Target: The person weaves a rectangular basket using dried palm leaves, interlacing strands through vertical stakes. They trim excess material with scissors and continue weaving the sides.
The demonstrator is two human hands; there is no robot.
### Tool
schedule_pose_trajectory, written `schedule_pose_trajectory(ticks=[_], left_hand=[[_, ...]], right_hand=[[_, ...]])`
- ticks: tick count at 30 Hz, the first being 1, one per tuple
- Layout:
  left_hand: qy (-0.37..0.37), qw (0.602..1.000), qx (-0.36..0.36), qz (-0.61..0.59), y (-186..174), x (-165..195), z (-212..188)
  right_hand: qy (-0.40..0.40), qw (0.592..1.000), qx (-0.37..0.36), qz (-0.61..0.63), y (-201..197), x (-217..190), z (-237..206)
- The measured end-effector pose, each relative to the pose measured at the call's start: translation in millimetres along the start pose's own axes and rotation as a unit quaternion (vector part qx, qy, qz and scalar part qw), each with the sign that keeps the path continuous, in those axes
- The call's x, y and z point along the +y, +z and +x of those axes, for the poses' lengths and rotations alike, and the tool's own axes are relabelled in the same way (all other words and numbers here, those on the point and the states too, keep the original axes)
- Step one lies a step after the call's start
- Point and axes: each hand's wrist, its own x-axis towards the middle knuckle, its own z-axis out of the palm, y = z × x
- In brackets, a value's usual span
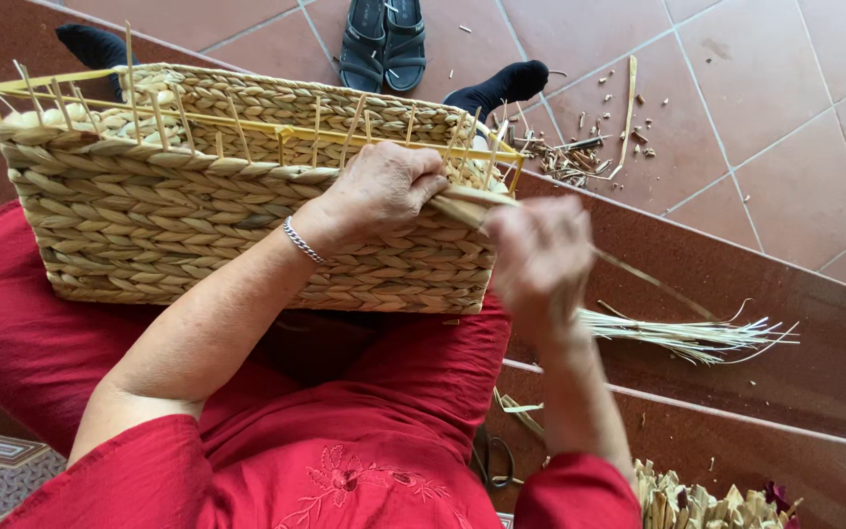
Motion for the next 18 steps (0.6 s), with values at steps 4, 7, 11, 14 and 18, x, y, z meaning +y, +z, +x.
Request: schedule_pose_trajectory(ticks=[4, 7, 11, 14, 18], left_hand=[[-0.003, 0.999, -0.032, -0.001, -6, 1, 2], [0.043, 0.998, 0.029, 0.035, -8, 10, -9], [0.175, 0.956, 0.232, 0.028, -2, 24, -45], [0.215, 0.958, 0.185, 0.030, 11, 27, -41], [0.137, 0.966, 0.139, 0.168, 28, 26, -17]], right_hand=[[0.125, 0.985, -0.068, 0.099, 5, 31, 18], [0.297, 0.912, -0.143, 0.243, 4, 34, 19], [0.345, 0.883, -0.130, 0.291, 2, 33, 16], [0.363, 0.879, -0.159, 0.265, -2, 37, 15], [0.310, 0.901, -0.159, 0.258, -10, 42, 15]])
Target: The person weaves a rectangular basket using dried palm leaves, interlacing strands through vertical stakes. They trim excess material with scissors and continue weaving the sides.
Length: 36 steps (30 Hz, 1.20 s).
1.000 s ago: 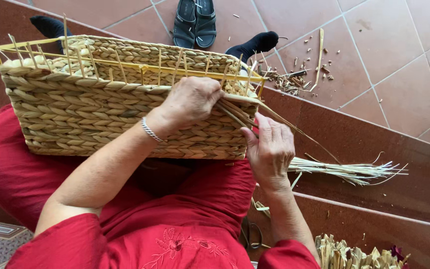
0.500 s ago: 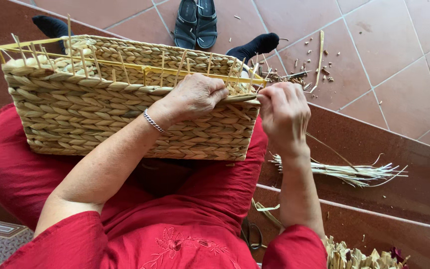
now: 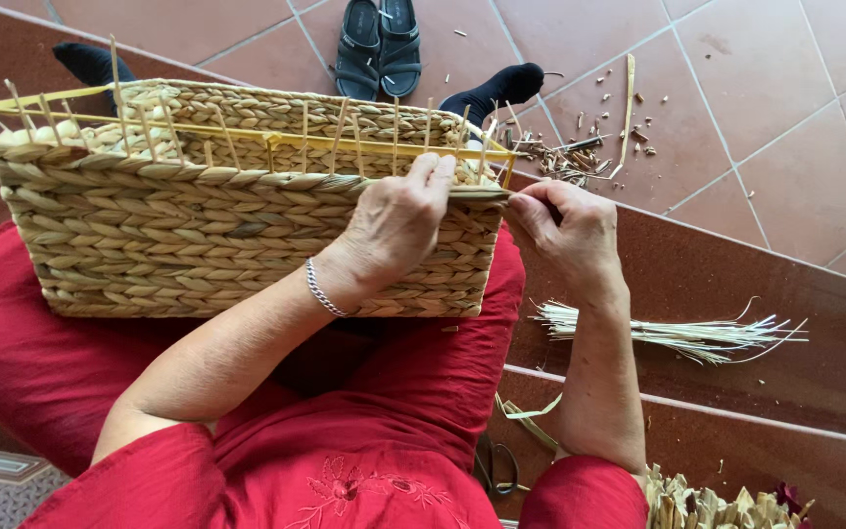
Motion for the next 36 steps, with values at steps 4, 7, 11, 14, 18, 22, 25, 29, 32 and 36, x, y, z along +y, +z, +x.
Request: schedule_pose_trajectory(ticks=[4, 7, 11, 14, 18, 22, 25, 29, 32, 36], left_hand=[[-0.047, 0.995, -0.072, -0.049, 4, -4, 8], [-0.065, 0.970, -0.061, -0.227, -8, -16, 9], [-0.144, 0.914, -0.154, -0.346, -25, -24, 12], [-0.031, 0.928, -0.128, -0.348, -29, -19, 15], [-0.103, 0.952, -0.160, -0.241, -28, -12, 17], [-0.082, 0.964, -0.074, -0.242, -20, -8, 16], [-0.068, 0.965, -0.043, -0.251, -16, -5, 11], [-0.084, 0.969, -0.053, -0.227, -16, -3, 9], [-0.068, 0.971, -0.041, -0.224, -14, -2, 9], [-0.008, 0.978, 0.003, -0.208, -8, -8, 5]], right_hand=[[-0.128, 0.989, 0.054, -0.057, -9, -5, -6], [-0.182, 0.970, 0.107, -0.122, -7, -13, -6], [-0.301, 0.922, 0.156, -0.189, 7, -33, -1], [-0.320, 0.928, 0.124, -0.144, 9, -42, 11], [-0.160, 0.985, 0.059, -0.002, 2, -33, 27], [-0.001, 0.996, 0.007, 0.085, -3, -6, 39], [-0.003, 0.999, 0.011, 0.053, 1, 9, 23], [-0.109, 0.990, 0.071, -0.053, 13, 14, 17], [-0.055, 0.994, 0.084, -0.033, 24, 12, 16], [-0.024, 0.994, 0.102, -0.023, 32, 18, 6]])
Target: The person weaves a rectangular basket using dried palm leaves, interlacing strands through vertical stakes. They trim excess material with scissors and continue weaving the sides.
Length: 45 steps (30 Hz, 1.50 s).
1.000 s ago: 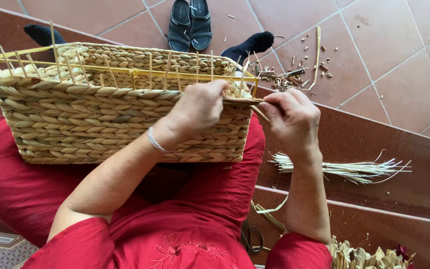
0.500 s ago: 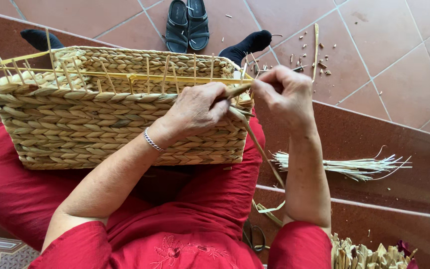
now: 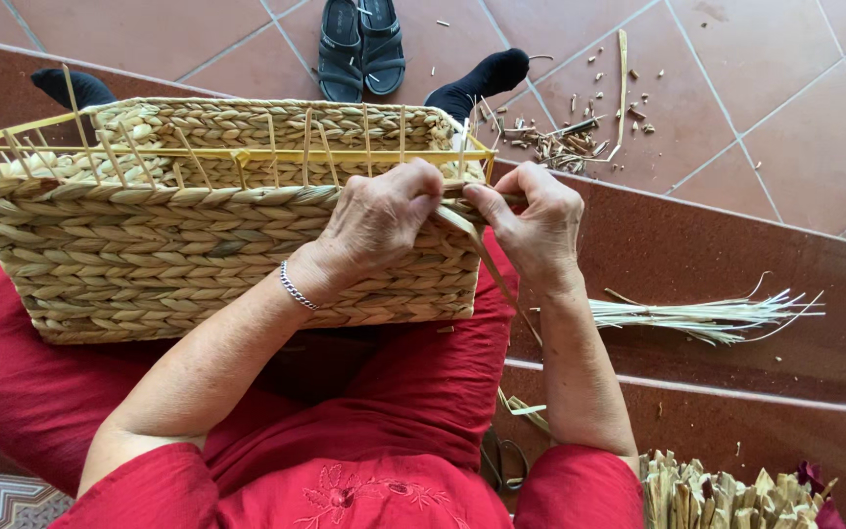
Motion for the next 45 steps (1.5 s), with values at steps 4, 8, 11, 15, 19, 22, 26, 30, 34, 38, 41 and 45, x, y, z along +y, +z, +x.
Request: schedule_pose_trajectory(ticks=[4, 8, 11, 15, 19, 22, 26, 30, 34, 38, 41, 45], left_hand=[[-0.033, 0.999, -0.012, -0.029, 3, -10, -8], [-0.055, 0.998, -0.016, -0.010, 7, -13, -4], [-0.063, 0.998, 0.006, 0.019, 12, -8, 4], [-0.071, 0.997, 0.019, 0.006, 9, -2, 3], [-0.042, 0.999, -0.025, 0.016, -5, -2, 0], [-0.049, 0.997, -0.038, 0.056, -9, 0, 4], [-0.127, 0.990, -0.064, -0.013, -8, 3, 4], [-0.314, 0.928, -0.063, -0.188, -2, -9, 1], [-0.258, 0.957, -0.131, -0.021, -3, -37, -3], [-0.283, 0.951, -0.126, -0.011, 8, -64, -13], [-0.274, 0.955, -0.118, 0.008, 5, -73, -20], [-0.255, 0.958, -0.123, 0.051, 6, -64, -20]], right_hand=[[-0.029, 0.993, -0.014, 0.110, 6, 15, -13], [-0.007, 0.973, -0.039, 0.228, 14, 30, -23], [0.028, 0.953, -0.072, 0.292, 13, 37, -29], [0.085, 0.938, -0.079, 0.326, 13, 40, -29], [0.076, 0.961, -0.009, 0.267, 26, 38, -34], [-0.034, 0.958, 0.124, 0.255, 47, 34, -44], [0.007, 0.946, 0.129, 0.298, 64, 35, -57], [0.065, 0.902, 0.089, 0.417, 69, 40, -72], [0.127, 0.909, 0.148, 0.369, 46, 76, -127], [0.291, 0.913, 0.231, 0.169, -24, 134, -238], [0.290, 0.908, 0.270, -0.136, -71, 153, -323], [0.443, 0.816, 0.144, -0.342, -98, 159, -400]])
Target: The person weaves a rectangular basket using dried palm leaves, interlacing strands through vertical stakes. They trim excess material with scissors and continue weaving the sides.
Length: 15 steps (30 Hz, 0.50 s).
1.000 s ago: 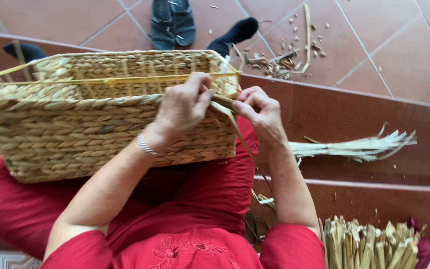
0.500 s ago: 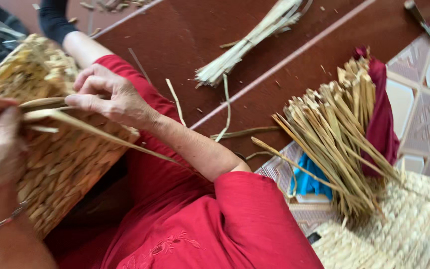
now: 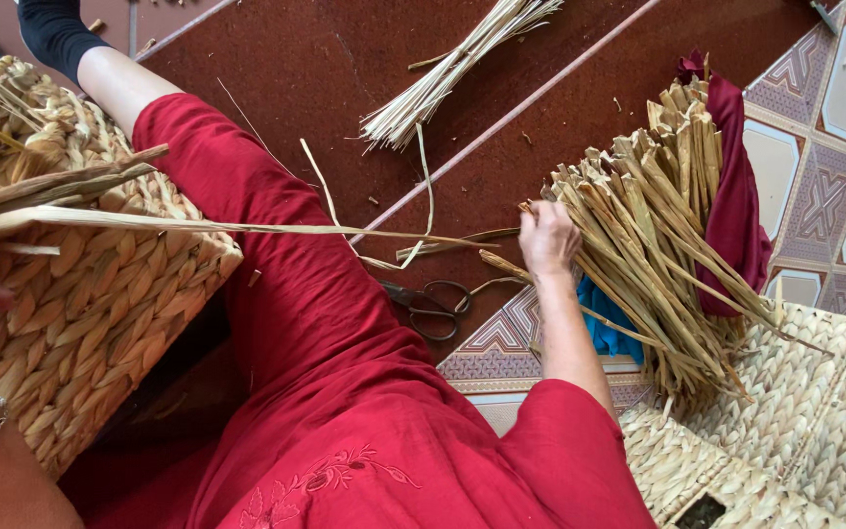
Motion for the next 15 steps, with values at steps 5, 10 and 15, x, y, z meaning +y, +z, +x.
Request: schedule_pose_trajectory(ticks=[5, 10, 15], left_hand=[[0.028, 0.999, -0.006, -0.025, -9, 29, -13], [0.106, 0.994, 0.031, -0.025, -23, 55, -28], [0.320, 0.917, 0.138, 0.195, -28, 68, -28]], right_hand=[[-0.014, 0.997, 0.039, -0.060, 7, 23, -12], [0.009, 0.976, -0.009, 0.218, -5, -6, 4], [-0.028, 0.872, -0.110, 0.476, -48, -108, 43]])
